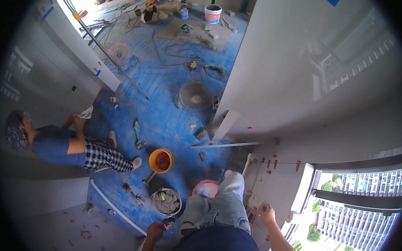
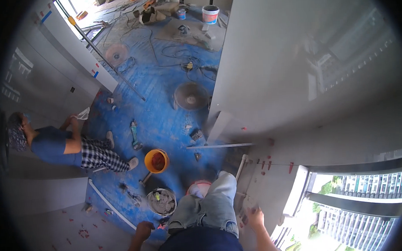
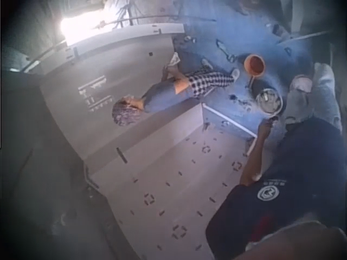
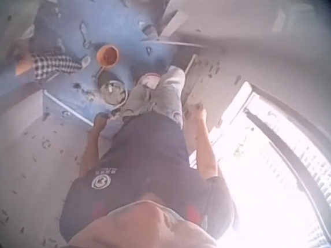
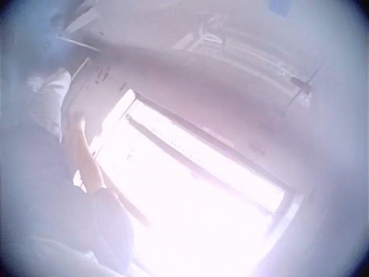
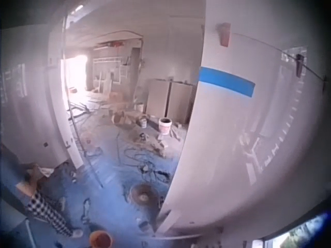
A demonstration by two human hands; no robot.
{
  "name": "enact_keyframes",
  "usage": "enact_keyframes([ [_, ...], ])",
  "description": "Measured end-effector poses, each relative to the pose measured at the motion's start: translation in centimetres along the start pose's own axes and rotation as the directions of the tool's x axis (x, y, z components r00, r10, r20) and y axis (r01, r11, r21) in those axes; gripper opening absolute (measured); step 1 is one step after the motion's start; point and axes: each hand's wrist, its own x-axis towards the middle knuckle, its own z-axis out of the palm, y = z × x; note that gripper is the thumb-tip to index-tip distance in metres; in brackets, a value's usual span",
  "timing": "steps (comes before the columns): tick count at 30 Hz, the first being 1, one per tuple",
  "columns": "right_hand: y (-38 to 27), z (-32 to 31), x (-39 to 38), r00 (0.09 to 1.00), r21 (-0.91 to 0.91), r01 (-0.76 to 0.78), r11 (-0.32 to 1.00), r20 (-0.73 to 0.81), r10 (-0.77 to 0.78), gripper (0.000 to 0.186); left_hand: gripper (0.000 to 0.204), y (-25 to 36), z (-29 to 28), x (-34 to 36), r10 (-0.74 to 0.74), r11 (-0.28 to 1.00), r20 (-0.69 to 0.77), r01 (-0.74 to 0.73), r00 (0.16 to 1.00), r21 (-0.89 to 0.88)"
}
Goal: The person fits a piece of tile trim to the top of a window frame, tapping it with a rubber mallet. They then move to the floor to cut the trim using a circular saw and refine the edges with an angle grinder before returning to the window to fit the piece.
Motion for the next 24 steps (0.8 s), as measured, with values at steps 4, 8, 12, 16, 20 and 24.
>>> enact_keyframes([
  [4,-5.7,1.3,11.7,0.993,-0.019,0.089,0.996,0.075,-0.088,0.035,0.010,-3.1,7.6,0.0,-0.105,0.985,-0.080,0.093,0.991,-0.147],
  [8,-14.3,2.0,22.2,0.973,-0.052,0.192,0.980,0.141,-0.183,0.039,0.018,-1.8,12.3,1.6,-0.202,0.915,0.106,0.226,0.974,-0.335],
  [12,-19.4,6.8,35.4,0.939,-0.131,0.341,0.931,0.080,-0.333,0.050,0.019,1.8,15.8,9.3,-0.188,0.953,0.051,0.194,0.981,-0.233],
  [16,-23.5,13.5,49.0,0.915,0.054,0.400,0.915,-0.090,-0.394,0.067,0.020,5.2,17.3,19.7,-0.131,0.985,-0.046,0.124,0.990,-0.122],
  [20,-28.2,16.8,52.0,0.891,0.347,0.388,0.854,0.095,-0.443,0.076,0.022,9.7,17.2,25.9,-0.111,0.992,-0.153,0.101,0.982,-0.077],
  [24,-27.2,16.3,52.4,0.881,0.590,0.177,0.788,0.262,-0.395,0.073,0.024,13.0,14.3,28.2,-0.150,0.987,-0.183,0.138,0.972,-0.077],
])
